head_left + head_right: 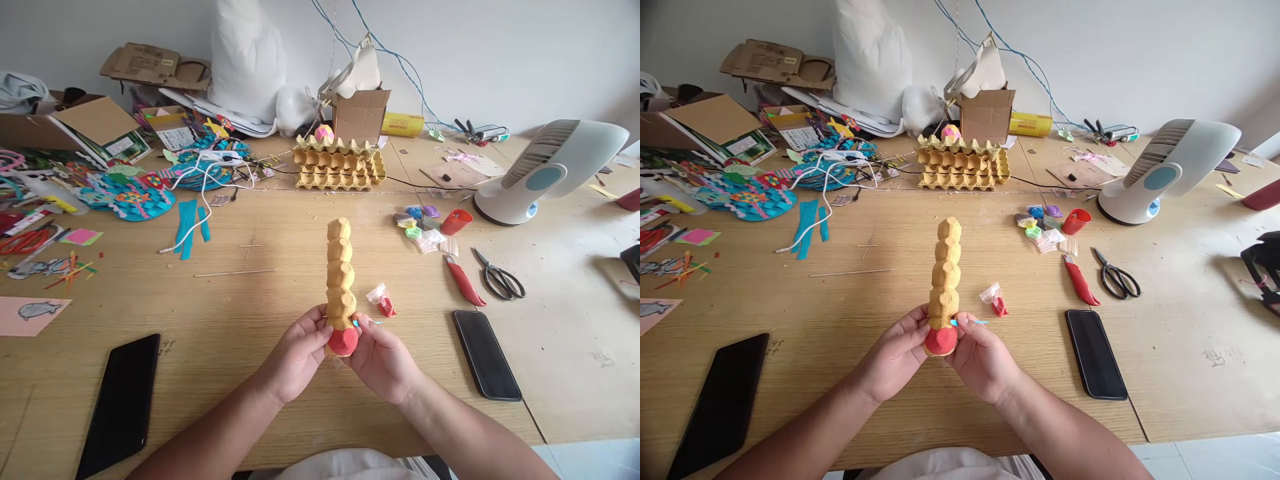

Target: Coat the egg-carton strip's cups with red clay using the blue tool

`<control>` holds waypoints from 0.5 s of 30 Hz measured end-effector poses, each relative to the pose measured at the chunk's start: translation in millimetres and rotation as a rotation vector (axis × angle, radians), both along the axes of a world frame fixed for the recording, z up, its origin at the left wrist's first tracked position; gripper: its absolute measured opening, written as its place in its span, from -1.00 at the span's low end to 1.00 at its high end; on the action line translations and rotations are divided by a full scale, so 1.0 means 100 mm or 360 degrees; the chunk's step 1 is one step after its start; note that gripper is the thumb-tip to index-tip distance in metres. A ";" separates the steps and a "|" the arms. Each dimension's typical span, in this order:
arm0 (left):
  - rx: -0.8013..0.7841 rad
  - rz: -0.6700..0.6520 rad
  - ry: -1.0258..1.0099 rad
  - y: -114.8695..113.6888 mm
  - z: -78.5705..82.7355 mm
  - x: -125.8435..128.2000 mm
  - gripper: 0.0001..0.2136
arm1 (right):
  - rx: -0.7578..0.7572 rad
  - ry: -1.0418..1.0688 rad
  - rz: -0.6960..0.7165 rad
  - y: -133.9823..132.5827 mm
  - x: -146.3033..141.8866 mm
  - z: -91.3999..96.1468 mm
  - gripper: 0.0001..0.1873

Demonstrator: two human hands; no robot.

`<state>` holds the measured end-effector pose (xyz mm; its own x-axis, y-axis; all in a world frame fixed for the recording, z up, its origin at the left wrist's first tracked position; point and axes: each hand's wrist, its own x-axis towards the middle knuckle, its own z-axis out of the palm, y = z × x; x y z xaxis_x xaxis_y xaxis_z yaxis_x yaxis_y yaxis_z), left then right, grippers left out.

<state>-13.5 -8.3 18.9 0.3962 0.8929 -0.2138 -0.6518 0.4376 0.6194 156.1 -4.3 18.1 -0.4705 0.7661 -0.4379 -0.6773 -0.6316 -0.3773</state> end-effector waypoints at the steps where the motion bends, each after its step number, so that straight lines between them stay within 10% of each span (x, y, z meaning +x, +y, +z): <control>1: -0.0010 0.0004 -0.0012 0.00 -0.01 0.00 -0.71 | 0.0003 0.0000 -0.0001 0.00 0.00 0.00 -0.81; 15: -0.0001 -0.0094 -0.0094 0.03 -0.04 -0.02 -0.50 | 0.0039 0.0082 -0.0079 0.02 -0.01 0.03 -0.85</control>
